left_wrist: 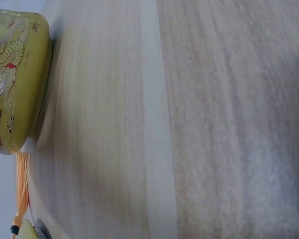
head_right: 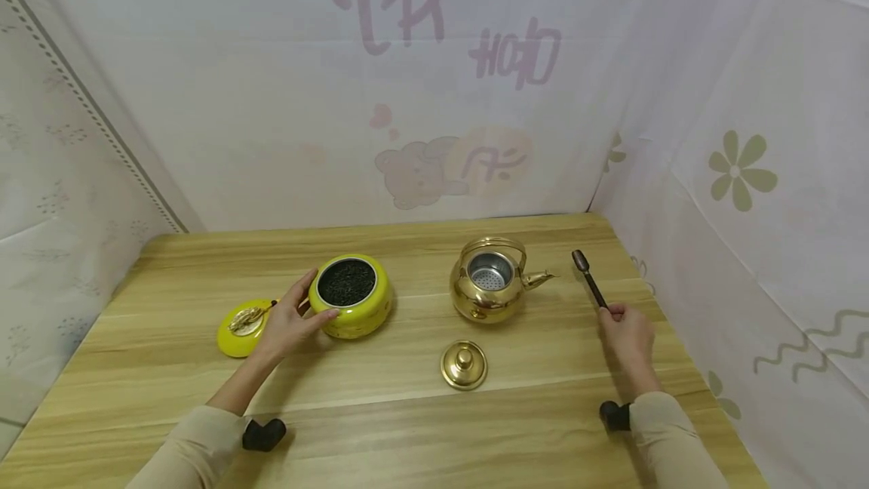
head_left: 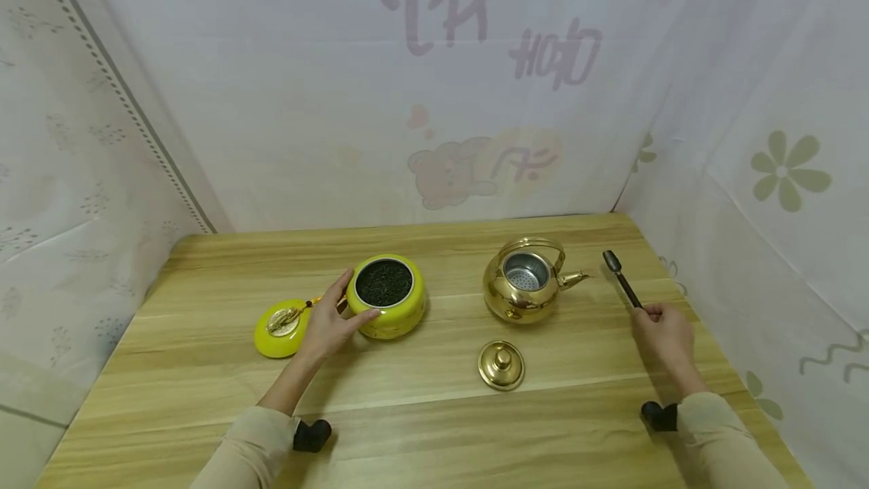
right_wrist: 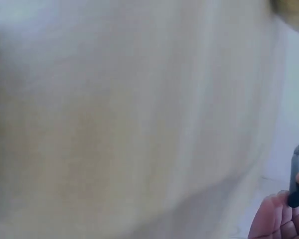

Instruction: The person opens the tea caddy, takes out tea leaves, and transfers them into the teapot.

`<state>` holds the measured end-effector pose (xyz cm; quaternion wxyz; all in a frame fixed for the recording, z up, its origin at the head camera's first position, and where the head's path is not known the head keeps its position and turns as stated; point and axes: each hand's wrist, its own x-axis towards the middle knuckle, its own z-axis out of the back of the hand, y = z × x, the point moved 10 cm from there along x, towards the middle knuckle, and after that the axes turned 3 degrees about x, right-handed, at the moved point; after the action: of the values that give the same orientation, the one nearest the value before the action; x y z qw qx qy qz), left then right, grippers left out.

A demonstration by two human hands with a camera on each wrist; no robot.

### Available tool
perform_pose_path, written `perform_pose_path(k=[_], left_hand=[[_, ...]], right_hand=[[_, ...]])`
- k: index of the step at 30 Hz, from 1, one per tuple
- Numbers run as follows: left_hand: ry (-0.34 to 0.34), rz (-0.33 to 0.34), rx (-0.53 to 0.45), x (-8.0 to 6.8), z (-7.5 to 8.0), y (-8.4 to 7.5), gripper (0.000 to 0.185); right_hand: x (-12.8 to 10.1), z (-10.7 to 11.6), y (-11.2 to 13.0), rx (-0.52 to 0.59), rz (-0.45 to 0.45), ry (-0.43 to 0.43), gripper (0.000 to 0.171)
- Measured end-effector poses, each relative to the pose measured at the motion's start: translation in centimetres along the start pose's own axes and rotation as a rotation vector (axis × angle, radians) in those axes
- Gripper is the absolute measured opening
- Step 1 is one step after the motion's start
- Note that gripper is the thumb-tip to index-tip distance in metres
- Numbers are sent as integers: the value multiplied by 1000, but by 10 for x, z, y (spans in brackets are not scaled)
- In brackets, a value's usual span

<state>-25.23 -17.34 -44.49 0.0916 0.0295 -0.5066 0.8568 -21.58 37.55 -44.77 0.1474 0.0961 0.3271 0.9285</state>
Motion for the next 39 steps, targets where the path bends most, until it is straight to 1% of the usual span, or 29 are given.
perform_pose_path(k=[3, 6, 10, 14, 16, 20, 22, 25, 27, 29, 31, 34, 37, 39], left_hand=[[1, 2, -9, 0, 0, 0, 89], [1, 6, -19, 0, 0, 1, 89], [-4, 5, -24, 0, 0, 4, 89], [-13, 0, -17, -2, 3, 5, 88], [-16, -7, -20, -3, 4, 3, 87], [-10, -21, -34, -3, 2, 1, 87], [-8, -26, -34, -2, 1, 0, 88], [-14, -24, -34, -1, 2, 0, 88], [-14, -24, -38, -1, 1, 1, 88], [-15, -23, -41, -1, 1, 1, 88], [-15, -22, -49, -1, 0, 2, 88], [-15, -19, -53, -1, -1, 2, 87], [-14, -11, -65, -2, 0, -2, 86], [-8, -8, -72, -4, 1, -10, 85]], right_hand=[[1, 15, 13, 46, 24, -87, 31], [2, 29, 32, 141, 63, -170, 28], [-1, 38, 67, 301, 118, -210, 25], [-12, 38, 119, 423, 232, -212, 21], [-20, 34, 145, 482, 292, -191, 18], [-36, 16, 191, 600, 386, -99, 14], [-45, 3, 213, 639, 437, -42, 12], [-59, -21, 242, 649, 531, 41, 10], [-66, -39, 256, 632, 556, 99, 9], [-68, -59, 264, 620, 547, 158, 9], [-68, -77, 270, 618, 520, 210, 11], [-66, -99, 275, 628, 487, 262, 11], [-64, -111, 282, 609, 500, 271, 9], [-61, -116, 286, 589, 515, 266, 8]])
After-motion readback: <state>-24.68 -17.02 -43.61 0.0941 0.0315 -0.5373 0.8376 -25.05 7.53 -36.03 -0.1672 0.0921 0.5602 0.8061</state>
